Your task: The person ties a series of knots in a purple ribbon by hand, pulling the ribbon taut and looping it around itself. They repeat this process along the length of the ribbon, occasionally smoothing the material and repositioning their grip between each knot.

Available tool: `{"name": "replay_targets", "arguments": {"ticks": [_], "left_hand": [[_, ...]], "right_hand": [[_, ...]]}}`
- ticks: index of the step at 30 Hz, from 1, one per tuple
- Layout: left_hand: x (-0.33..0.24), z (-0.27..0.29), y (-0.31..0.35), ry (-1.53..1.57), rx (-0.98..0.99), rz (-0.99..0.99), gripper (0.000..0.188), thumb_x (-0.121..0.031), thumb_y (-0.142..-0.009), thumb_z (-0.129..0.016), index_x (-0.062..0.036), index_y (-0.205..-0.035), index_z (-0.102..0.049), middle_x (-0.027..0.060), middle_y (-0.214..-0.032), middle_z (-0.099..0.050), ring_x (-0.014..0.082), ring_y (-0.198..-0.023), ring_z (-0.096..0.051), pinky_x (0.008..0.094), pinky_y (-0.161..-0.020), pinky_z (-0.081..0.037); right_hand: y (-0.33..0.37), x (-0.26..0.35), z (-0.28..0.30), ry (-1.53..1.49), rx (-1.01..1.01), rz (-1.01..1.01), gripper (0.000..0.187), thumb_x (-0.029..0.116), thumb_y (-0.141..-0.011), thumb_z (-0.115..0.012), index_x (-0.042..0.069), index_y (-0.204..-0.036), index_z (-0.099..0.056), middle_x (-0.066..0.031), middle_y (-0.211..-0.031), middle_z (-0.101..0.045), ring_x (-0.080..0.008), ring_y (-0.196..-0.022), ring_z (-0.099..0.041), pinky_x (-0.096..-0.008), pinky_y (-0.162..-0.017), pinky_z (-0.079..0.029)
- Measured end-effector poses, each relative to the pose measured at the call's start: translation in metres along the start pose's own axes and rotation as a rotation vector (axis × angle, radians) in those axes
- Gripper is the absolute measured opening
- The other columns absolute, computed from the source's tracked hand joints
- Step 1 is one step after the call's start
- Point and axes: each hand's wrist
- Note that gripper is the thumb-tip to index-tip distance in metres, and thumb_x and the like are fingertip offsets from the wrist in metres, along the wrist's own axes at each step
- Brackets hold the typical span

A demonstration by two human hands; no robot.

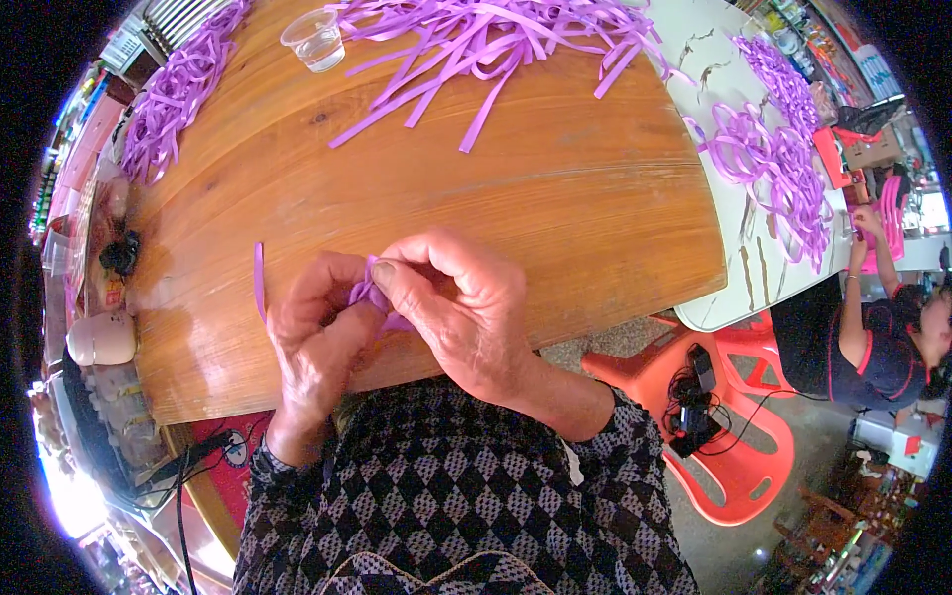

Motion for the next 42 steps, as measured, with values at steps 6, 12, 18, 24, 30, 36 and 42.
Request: {"name": "replay_targets", "arguments": {"ticks": [6, 12, 18, 24, 30, 36, 42], "left_hand": [[0.018, -0.006, 0.005, -0.374, -0.209, -0.363, 0.014, -0.002, -0.079, -0.064, -0.0005, -0.092, -0.057, 0.0077, -0.073, -0.061, 0.0085, -0.062, -0.056, 0.0205, -0.052, -0.043], [0.018, -0.002, -0.001, -0.579, -0.252, -0.707, 0.013, -0.002, -0.079, -0.064, -0.0015, -0.090, -0.058, 0.0092, -0.073, -0.062, 0.0177, -0.061, -0.060, 0.0278, -0.054, -0.046], [0.002, 0.005, 0.000, -0.232, -0.071, 0.000, 0.013, -0.011, -0.083, -0.062, 0.0006, -0.086, -0.056, 0.0062, -0.072, -0.061, 0.0128, -0.056, -0.055, 0.0240, -0.051, -0.043], [0.000, 0.009, -0.010, 0.492, 0.163, 0.301, 0.022, -0.016, -0.081, -0.063, 0.0042, -0.084, -0.054, 0.0114, -0.063, -0.058, 0.0117, -0.042, -0.045, 0.0212, -0.039, -0.034], [0.004, 0.010, -0.011, 0.636, 0.174, 0.360, 0.015, -0.010, -0.087, -0.056, 0.0038, -0.090, -0.054, 0.0142, -0.073, -0.062, 0.0152, -0.057, -0.058, 0.0208, -0.052, -0.046], [0.005, 0.007, -0.012, 0.593, 0.122, 0.332, 0.015, -0.011, -0.087, -0.055, 0.0038, -0.091, -0.054, 0.0129, -0.073, -0.062, 0.0169, -0.061, -0.061, 0.0230, -0.056, -0.049], [0.005, 0.002, -0.012, 0.540, 0.117, 0.256, 0.015, -0.010, -0.086, -0.057, 0.0032, -0.092, -0.055, 0.0137, -0.075, -0.061, 0.0191, -0.062, -0.062, 0.0252, -0.059, -0.051]], "right_hand": [[-0.001, 0.009, 0.003, -0.324, 0.004, -0.325, 0.009, 0.003, -0.086, -0.055, -0.005, -0.087, -0.058, -0.0040, -0.077, -0.059, -0.0075, -0.070, -0.054, -0.0202, -0.063, -0.045], [0.003, 0.005, 0.005, -0.406, 0.088, -0.389, 0.011, 0.000, -0.084, -0.057, -0.005, -0.093, -0.056, -0.0046, -0.081, -0.058, -0.0089, -0.072, -0.054, -0.0222, -0.071, -0.045], [0.009, -0.001, 0.003, -0.183, 0.068, -0.180, 0.023, -0.006, -0.081, -0.059, -0.005, -0.102, -0.051, -0.0067, -0.090, -0.056, -0.0097, -0.079, -0.054, -0.0209, -0.073, -0.046], [0.003, 0.002, 0.015, -0.317, 0.127, -0.345, 0.015, -0.005, -0.081, -0.058, -0.006, -0.096, -0.054, -0.0080, -0.089, -0.057, -0.0111, -0.079, -0.056, -0.0224, -0.070, -0.048], [0.008, -0.009, 0.022, -0.138, 0.197, -0.001, 0.011, -0.004, -0.083, -0.057, -0.006, -0.093, -0.056, -0.0126, -0.097, -0.055, -0.0139, -0.082, -0.057, -0.0242, -0.070, -0.049], [0.009, -0.009, 0.019, 0.082, 0.156, 0.076, 0.018, -0.006, -0.077, -0.063, -0.006, -0.094, -0.057, -0.0143, -0.100, -0.054, -0.0151, -0.083, -0.057, -0.0241, -0.069, -0.049], [0.003, -0.015, 0.022, 0.219, 0.133, 0.251, 0.018, -0.005, -0.076, -0.064, -0.004, -0.093, -0.058, -0.0154, -0.104, -0.054, -0.0191, -0.087, -0.058, -0.0245, -0.070, -0.049]]}}
Point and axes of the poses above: each hand's wrist, its own y-axis away from the middle knuckle, its own z-axis out of the back of the hand, x = y × z
